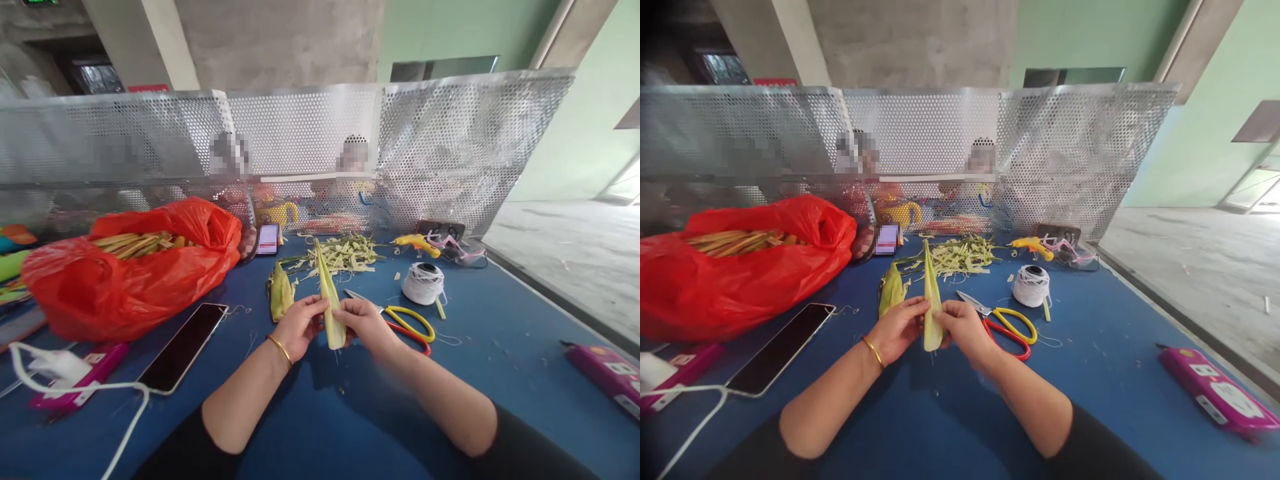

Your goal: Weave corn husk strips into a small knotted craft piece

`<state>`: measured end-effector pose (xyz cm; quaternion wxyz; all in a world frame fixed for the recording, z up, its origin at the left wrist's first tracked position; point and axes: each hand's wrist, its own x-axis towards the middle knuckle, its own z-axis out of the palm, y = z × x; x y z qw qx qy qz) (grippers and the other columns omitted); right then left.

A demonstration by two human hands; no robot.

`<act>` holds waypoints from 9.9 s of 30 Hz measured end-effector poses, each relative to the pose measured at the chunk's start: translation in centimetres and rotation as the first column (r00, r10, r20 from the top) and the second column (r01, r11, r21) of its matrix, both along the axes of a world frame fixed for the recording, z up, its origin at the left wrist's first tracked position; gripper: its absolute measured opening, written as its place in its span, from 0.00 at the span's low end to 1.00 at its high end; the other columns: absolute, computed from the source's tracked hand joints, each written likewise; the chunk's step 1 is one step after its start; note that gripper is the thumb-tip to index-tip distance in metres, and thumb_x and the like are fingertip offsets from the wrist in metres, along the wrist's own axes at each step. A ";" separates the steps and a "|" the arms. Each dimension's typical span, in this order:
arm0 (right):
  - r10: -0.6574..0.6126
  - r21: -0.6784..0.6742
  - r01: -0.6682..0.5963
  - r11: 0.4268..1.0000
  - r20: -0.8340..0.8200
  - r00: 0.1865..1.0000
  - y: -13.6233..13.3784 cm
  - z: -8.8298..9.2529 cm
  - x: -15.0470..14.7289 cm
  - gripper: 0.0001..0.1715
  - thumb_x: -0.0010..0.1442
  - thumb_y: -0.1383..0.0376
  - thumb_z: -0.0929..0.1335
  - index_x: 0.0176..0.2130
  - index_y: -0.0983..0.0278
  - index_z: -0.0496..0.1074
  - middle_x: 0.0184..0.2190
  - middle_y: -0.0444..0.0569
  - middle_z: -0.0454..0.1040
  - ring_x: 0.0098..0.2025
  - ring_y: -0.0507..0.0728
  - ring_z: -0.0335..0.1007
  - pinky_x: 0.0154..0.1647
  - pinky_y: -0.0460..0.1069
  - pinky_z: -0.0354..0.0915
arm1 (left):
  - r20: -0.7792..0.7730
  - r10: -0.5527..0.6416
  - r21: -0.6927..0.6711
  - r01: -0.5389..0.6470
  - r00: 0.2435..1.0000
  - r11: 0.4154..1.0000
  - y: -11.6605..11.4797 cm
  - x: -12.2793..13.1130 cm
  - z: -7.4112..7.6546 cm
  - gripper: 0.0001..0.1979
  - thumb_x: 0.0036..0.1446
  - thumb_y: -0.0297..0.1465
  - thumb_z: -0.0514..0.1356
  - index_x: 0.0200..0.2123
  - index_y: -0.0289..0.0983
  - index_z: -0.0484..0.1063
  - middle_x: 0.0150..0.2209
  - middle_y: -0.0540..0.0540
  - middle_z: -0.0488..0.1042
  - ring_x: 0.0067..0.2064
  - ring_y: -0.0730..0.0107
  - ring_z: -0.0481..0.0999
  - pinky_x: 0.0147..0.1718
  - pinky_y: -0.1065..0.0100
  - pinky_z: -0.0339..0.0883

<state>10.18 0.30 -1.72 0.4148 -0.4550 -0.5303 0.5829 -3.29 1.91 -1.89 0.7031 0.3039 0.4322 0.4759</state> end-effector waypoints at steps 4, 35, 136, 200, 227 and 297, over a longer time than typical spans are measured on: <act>-0.007 0.027 0.006 1.000 0.028 1.000 0.2 -0.1 0.2 0.20 0.45 0.50 0.69 0.23 0.64 0.66 0.17 0.40 0.66 0.19 0.49 0.63 0.19 0.45 0.61 | 0.123 -0.066 -0.065 0.074 0.990 0.995 0.2 0.0 -0.5 0.10 0.42 0.31 0.69 0.24 0.34 0.72 0.21 0.51 0.70 0.22 0.77 0.68 0.24 0.73 0.64; 0.004 0.297 -0.205 0.933 0.560 0.829 -1.6 -1.0 -1.1 0.13 0.54 0.62 0.64 0.21 0.63 0.61 0.17 0.40 0.65 0.22 0.49 0.59 0.23 0.44 0.53 | -0.175 0.319 0.237 -0.275 0.931 0.932 0.0 0.3 0.0 0.15 0.41 0.41 0.65 0.24 0.35 0.70 0.16 0.55 0.65 0.15 0.81 0.60 0.15 0.76 0.51; -0.309 0.297 -0.213 0.931 0.951 -0.026 0.9 1.3 4.6 0.14 0.59 0.68 0.61 0.43 0.70 0.70 0.37 0.59 0.76 0.38 0.62 0.74 0.30 0.49 0.57 | -0.098 0.199 0.001 -0.200 0.975 0.980 0.6 -1.7 1.8 0.02 0.50 0.25 0.60 0.27 0.35 0.71 0.31 0.44 0.80 0.31 0.71 0.78 0.29 0.72 0.69; -0.250 0.442 0.038 0.896 0.432 0.866 0.9 0.9 3.4 0.17 0.51 0.54 0.68 0.21 0.63 0.66 0.15 0.40 0.63 0.20 0.49 0.55 0.22 0.45 0.52 | -0.778 0.285 0.534 0.350 0.560 0.770 -0.4 -1.2 1.3 0.07 0.50 0.32 0.62 0.21 0.40 0.77 0.18 0.50 0.72 0.23 0.68 0.67 0.27 0.69 0.54; -0.179 0.203 0.139 0.969 0.195 0.964 0.7 -0.3 1.9 0.14 0.47 0.54 0.70 0.25 0.62 0.69 0.18 0.41 0.71 0.19 0.50 0.60 0.20 0.45 0.56 | -0.592 0.273 0.475 0.054 0.758 0.879 -0.8 0.0 0.3 0.09 0.47 0.33 0.61 0.17 0.38 0.74 0.17 0.51 0.68 0.24 0.71 0.64 0.25 0.70 0.53; -0.357 0.773 0.038 0.634 0.249 0.900 0.1 1.2 3.4 0.07 0.58 0.66 0.68 0.29 0.63 0.75 0.27 0.46 0.72 0.30 0.52 0.68 0.33 0.48 0.63 | -0.664 0.612 0.745 0.446 0.429 0.496 -1.6 -1.3 2.1 0.06 0.50 0.27 0.61 0.23 0.40 0.76 0.21 0.53 0.74 0.25 0.76 0.70 0.26 0.73 0.61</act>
